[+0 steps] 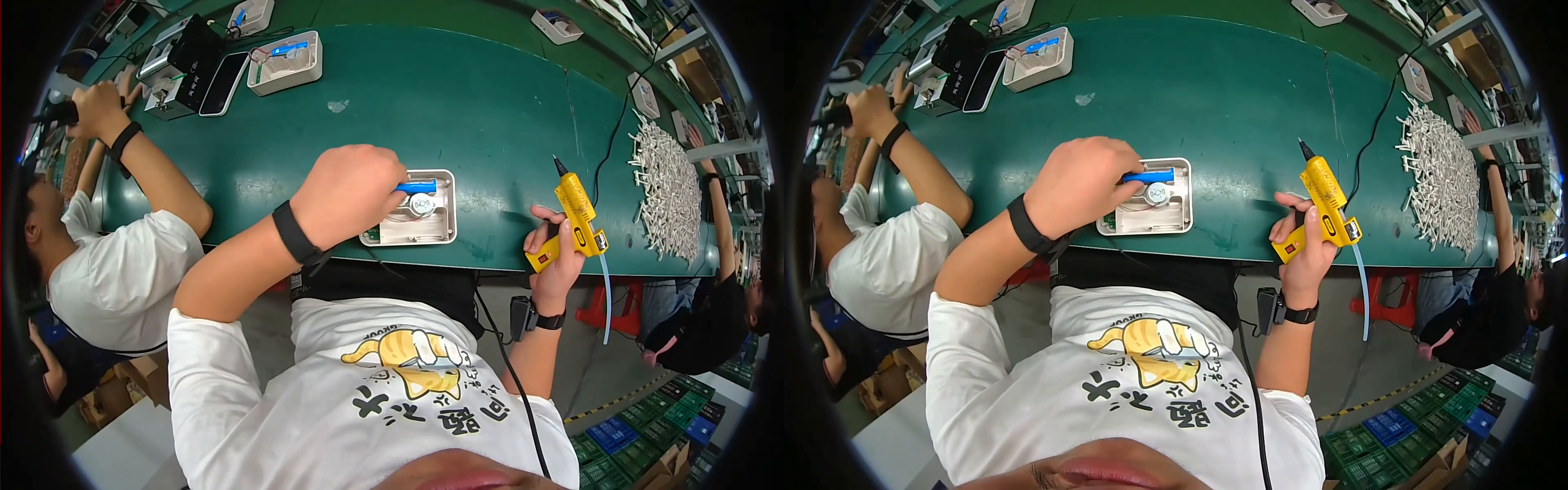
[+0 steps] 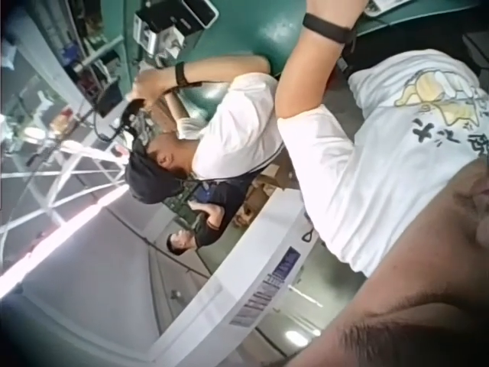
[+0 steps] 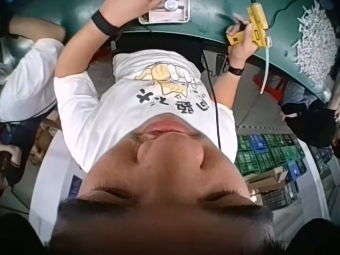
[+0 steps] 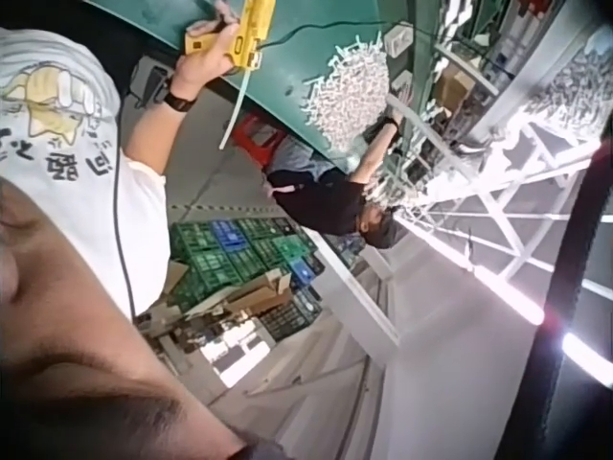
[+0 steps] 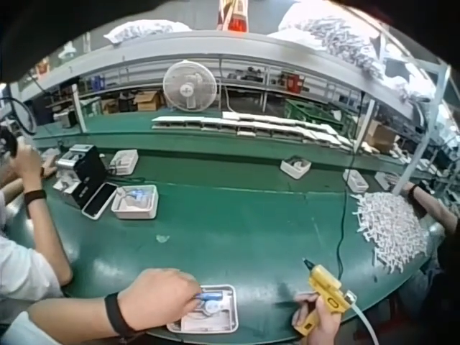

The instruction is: Applying adhesive with a glue gun to electronic components and placing them into a tray.

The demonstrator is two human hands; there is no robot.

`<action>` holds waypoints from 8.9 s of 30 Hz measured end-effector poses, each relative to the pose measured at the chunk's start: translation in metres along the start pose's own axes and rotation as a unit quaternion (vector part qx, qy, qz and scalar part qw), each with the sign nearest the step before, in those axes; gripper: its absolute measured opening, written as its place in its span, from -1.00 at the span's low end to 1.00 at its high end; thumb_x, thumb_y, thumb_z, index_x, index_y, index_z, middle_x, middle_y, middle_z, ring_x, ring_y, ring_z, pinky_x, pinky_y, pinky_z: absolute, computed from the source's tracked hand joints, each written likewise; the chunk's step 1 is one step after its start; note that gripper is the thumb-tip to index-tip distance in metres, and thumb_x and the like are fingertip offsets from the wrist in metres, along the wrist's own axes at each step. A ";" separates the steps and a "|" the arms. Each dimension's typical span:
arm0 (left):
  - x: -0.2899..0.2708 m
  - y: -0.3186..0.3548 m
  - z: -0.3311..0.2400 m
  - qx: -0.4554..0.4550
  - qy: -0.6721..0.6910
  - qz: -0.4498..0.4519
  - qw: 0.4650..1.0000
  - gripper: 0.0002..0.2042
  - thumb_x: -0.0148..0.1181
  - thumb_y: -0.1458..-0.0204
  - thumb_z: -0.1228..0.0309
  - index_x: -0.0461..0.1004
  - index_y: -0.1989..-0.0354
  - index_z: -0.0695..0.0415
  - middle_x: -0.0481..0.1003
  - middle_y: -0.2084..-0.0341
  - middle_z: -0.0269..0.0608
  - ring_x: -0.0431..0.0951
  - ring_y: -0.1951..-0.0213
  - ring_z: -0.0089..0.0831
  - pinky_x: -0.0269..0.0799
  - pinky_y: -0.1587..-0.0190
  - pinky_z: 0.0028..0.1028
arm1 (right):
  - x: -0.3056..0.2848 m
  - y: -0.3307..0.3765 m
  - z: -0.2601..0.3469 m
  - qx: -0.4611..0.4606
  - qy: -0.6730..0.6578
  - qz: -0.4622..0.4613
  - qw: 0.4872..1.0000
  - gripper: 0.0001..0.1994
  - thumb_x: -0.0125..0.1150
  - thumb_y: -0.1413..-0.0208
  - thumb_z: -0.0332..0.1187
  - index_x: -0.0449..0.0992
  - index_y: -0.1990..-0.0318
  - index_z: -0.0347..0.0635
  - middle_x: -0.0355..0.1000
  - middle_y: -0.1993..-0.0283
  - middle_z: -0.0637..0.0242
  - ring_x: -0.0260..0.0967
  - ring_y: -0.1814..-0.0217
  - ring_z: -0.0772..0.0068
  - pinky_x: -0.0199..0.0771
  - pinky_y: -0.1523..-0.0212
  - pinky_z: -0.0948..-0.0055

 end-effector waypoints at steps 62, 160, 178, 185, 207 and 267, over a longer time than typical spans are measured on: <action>0.041 0.040 -0.014 -0.118 0.254 -0.290 0.915 -0.75 0.49 -0.11 0.41 0.71 0.04 0.11 0.59 0.32 -0.28 0.55 0.32 -0.30 0.44 0.14 -0.33 | 0.072 0.009 0.040 0.258 0.245 0.214 0.909 -0.78 0.21 -0.44 -0.28 0.50 0.00 -0.28 0.35 0.55 0.47 0.27 0.61 0.67 0.31 0.64 0.57; 0.009 0.029 0.040 -0.236 0.412 -0.090 0.876 -0.65 0.12 -0.12 0.58 0.58 -0.09 0.26 0.55 0.10 -0.03 0.58 0.27 -0.20 0.54 0.15 -0.29 | 0.028 -0.006 -0.001 0.071 -0.001 0.115 0.991 -0.77 0.07 -0.47 -0.28 0.45 0.03 -0.31 0.59 -0.02 -0.23 0.40 0.59 0.39 0.52 0.53 0.40; -0.024 -0.032 0.154 -0.233 -0.141 -0.292 0.917 -0.53 0.39 -0.03 0.45 0.49 -0.15 0.21 0.34 -0.37 0.20 0.29 -0.42 0.24 0.23 -0.45 0.05 | 0.020 -0.011 -0.005 0.038 -0.071 0.064 0.995 -0.78 0.04 -0.49 -0.27 0.41 0.03 -0.28 0.58 0.01 -0.24 0.32 0.62 0.42 0.51 0.51 0.34; -0.027 0.009 0.168 -0.217 -0.153 -0.211 0.941 -0.74 0.49 0.03 0.40 0.60 0.20 0.18 0.34 -0.41 0.09 0.27 -0.45 0.22 0.19 -0.46 0.11 | 0.019 -0.010 -0.003 0.040 -0.076 0.075 0.993 -0.77 0.02 -0.50 -0.26 0.41 0.04 -0.28 0.57 -0.01 -0.23 0.32 0.59 0.45 0.50 0.51 0.35; 0.021 0.043 -0.011 -0.059 0.181 -0.138 0.972 -0.81 0.34 -0.16 0.40 0.53 0.15 0.23 0.54 -0.20 0.06 0.54 -0.18 0.08 0.44 -0.22 -0.09 | 0.012 -0.015 -0.008 0.007 -0.065 0.072 0.995 -0.79 -0.03 -0.52 -0.28 0.42 0.01 -0.27 0.59 -0.03 -0.17 0.28 0.59 0.46 0.44 0.49 0.38; 0.059 0.049 0.011 -0.133 0.445 -0.347 0.815 -0.87 0.18 -0.36 0.58 0.31 0.14 0.21 0.54 0.08 -0.02 0.71 0.20 -0.39 0.60 0.15 -0.45 | 0.137 -0.008 0.045 0.321 0.297 0.294 0.850 -0.76 0.24 -0.44 -0.23 0.55 0.19 -0.22 0.44 0.53 0.48 0.31 0.62 0.69 0.29 0.60 0.60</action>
Point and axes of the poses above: each hand's wrist, its own y-axis away from the middle knuckle, its own x-axis out of the palm, z = x × y, the point moved 3 cm from there along -y, towards the middle knuckle
